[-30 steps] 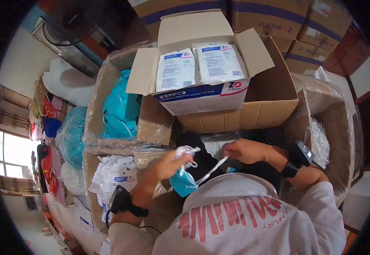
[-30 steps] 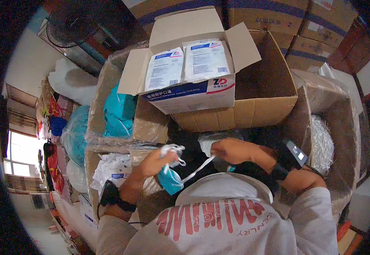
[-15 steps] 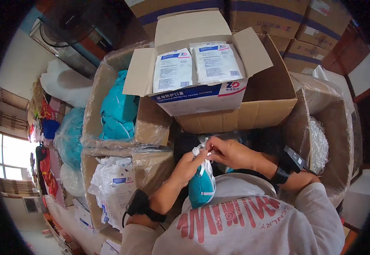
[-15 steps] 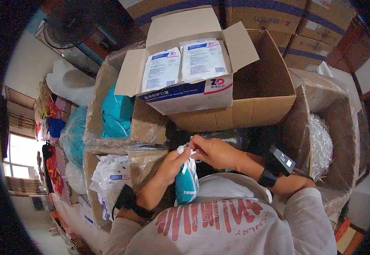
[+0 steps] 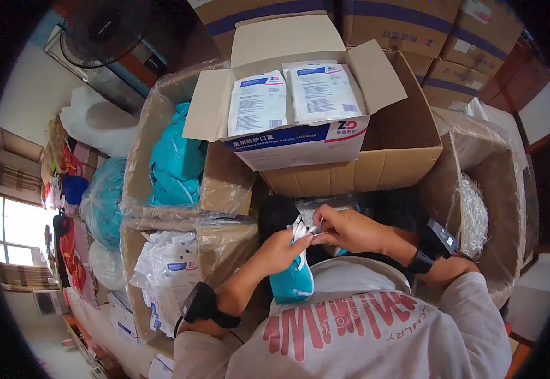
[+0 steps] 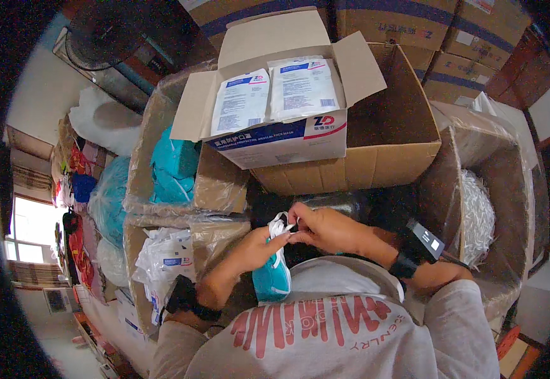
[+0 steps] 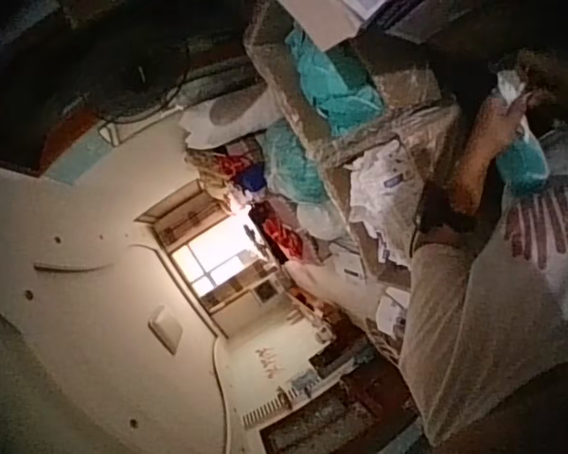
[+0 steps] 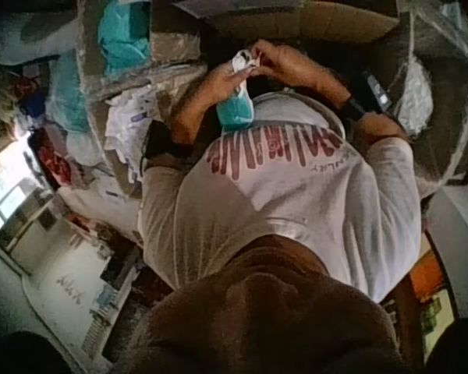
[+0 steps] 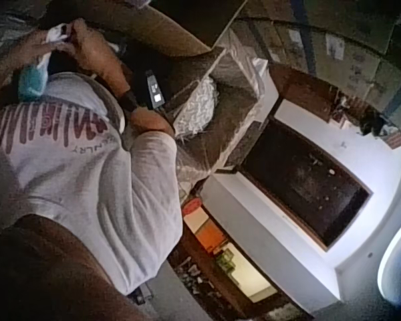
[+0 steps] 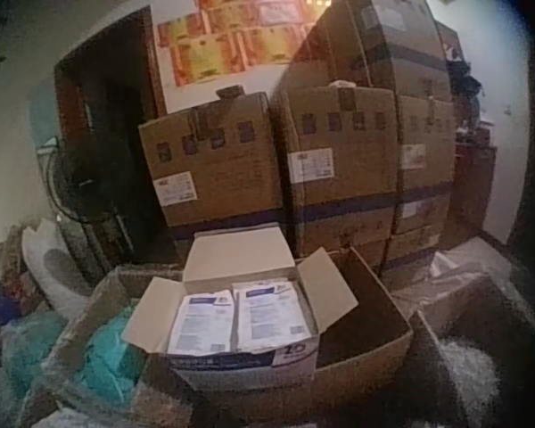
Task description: The person is removing turquoise face masks from larger shipping boxes and placing them into individual product boxes.
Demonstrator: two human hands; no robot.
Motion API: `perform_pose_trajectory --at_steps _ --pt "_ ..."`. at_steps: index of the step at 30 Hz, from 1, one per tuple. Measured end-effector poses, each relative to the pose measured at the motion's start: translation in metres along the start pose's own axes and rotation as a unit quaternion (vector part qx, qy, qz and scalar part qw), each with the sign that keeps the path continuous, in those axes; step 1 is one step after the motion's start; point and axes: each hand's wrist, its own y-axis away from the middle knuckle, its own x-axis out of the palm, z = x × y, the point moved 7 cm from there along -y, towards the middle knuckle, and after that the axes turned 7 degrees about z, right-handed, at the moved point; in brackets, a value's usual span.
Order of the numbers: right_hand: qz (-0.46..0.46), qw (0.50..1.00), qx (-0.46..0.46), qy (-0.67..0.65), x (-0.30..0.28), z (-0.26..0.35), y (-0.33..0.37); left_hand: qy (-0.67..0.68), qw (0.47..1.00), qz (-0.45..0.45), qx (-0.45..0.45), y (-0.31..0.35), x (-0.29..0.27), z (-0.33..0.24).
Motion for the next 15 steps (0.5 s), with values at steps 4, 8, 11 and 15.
perform_pose_trajectory --at_steps 4,8,11,15 --pt "0.005 0.999 -0.032 0.036 0.008 -0.004 0.001 -0.079 0.994 0.039 0.067 -0.001 0.004 -0.004" --pt "0.089 0.994 -0.006 0.062 0.02 0.001 -0.001 -0.132 0.986 0.096 0.042 -0.003 0.009 0.005" --pt "0.099 0.995 0.033 0.001 0.027 -0.001 0.0 -0.25 0.963 0.051 0.087 0.0 0.011 -0.006" --pt "0.101 0.981 0.07 -0.152 0.042 -0.021 0.004 -0.179 0.977 0.089 0.071 0.009 0.011 -0.012"
